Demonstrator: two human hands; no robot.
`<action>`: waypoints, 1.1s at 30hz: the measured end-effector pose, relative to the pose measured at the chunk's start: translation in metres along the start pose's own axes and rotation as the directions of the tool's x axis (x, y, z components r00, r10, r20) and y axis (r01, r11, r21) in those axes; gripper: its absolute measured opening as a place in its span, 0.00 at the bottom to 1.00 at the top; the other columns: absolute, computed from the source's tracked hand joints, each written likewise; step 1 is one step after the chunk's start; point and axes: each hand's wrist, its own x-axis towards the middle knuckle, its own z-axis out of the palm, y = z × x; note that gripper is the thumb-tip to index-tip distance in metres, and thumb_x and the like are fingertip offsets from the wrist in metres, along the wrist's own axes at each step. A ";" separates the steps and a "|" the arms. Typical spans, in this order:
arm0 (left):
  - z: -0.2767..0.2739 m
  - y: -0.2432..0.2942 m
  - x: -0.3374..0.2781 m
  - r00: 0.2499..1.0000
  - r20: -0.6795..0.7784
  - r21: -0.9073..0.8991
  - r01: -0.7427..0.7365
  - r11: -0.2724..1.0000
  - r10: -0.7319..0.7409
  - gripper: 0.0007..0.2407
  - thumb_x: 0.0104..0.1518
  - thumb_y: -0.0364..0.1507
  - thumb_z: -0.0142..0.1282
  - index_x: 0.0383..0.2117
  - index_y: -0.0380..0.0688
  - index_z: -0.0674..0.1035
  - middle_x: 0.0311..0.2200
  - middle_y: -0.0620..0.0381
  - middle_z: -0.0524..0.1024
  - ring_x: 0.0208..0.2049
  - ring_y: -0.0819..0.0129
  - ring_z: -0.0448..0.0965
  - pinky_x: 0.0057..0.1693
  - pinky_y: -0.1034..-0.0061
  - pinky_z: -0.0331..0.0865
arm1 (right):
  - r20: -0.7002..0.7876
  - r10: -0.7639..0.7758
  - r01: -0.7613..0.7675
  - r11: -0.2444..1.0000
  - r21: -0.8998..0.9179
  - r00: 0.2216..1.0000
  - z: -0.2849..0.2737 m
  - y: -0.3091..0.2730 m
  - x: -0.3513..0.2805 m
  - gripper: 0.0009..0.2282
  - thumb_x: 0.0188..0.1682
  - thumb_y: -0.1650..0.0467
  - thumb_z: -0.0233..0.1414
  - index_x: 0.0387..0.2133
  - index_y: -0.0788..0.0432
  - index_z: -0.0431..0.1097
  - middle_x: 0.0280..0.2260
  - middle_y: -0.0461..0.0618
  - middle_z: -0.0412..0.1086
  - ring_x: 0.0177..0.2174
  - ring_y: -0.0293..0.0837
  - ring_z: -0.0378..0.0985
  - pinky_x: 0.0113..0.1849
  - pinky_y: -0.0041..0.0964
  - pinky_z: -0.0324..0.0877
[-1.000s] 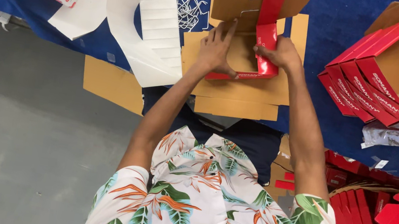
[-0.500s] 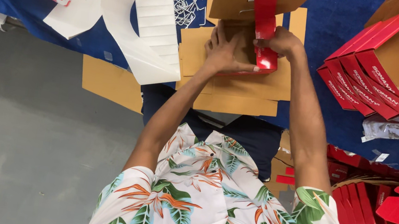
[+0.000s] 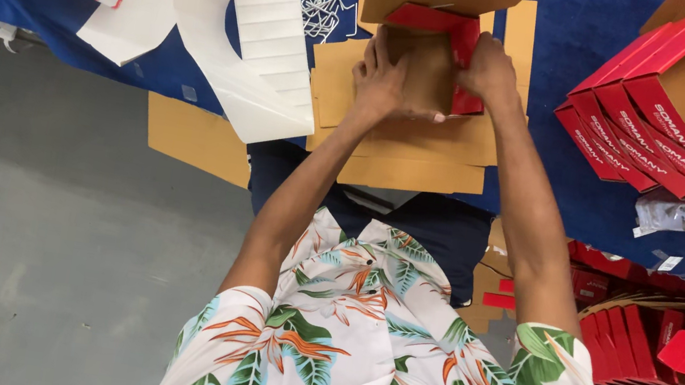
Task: The person folds cardboard boxes on a table and places red inserts inside them. They assemble the outer cardboard structure by hand and then fit the pre-formed red components into the interior.
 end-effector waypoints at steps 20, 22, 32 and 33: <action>-0.007 -0.034 0.022 0.896 -0.420 -0.725 -0.233 0.648 -0.148 0.09 0.63 0.27 0.53 0.46 0.37 0.74 0.39 0.44 0.84 0.39 0.59 0.89 0.46 0.72 0.81 | -0.312 0.019 -0.019 1.000 0.003 0.950 0.023 -0.010 -0.022 0.23 0.39 0.80 0.55 0.49 0.63 0.57 0.48 0.69 0.66 0.40 0.74 0.73 0.40 0.67 0.67; -0.010 -0.041 0.025 0.910 -0.393 -0.702 -0.202 0.683 -0.134 0.11 0.62 0.27 0.53 0.49 0.39 0.73 0.39 0.46 0.84 0.36 0.61 0.89 0.43 0.72 0.80 | -0.259 0.026 -0.010 0.998 0.064 0.966 0.016 -0.011 -0.026 0.23 0.37 0.79 0.57 0.48 0.65 0.58 0.47 0.69 0.67 0.40 0.74 0.73 0.40 0.64 0.68; 0.008 -0.069 0.025 0.916 -0.399 -0.691 -0.333 0.641 0.045 0.18 0.61 0.23 0.54 0.59 0.46 0.74 0.35 0.53 0.83 0.33 0.70 0.84 0.45 0.76 0.77 | 0.068 0.122 -0.139 0.908 0.396 0.990 -0.007 0.027 -0.009 0.18 0.50 0.66 0.54 0.50 0.66 0.73 0.41 0.60 0.78 0.42 0.49 0.81 0.45 0.41 0.72; 0.008 -0.070 0.025 0.917 -0.394 -0.698 -0.338 0.632 0.055 0.19 0.59 0.22 0.54 0.59 0.45 0.74 0.35 0.54 0.83 0.33 0.71 0.84 0.45 0.77 0.77 | 0.012 0.128 -0.122 0.907 0.403 0.992 -0.004 0.026 -0.010 0.17 0.49 0.67 0.55 0.48 0.66 0.73 0.39 0.59 0.77 0.40 0.47 0.80 0.44 0.40 0.71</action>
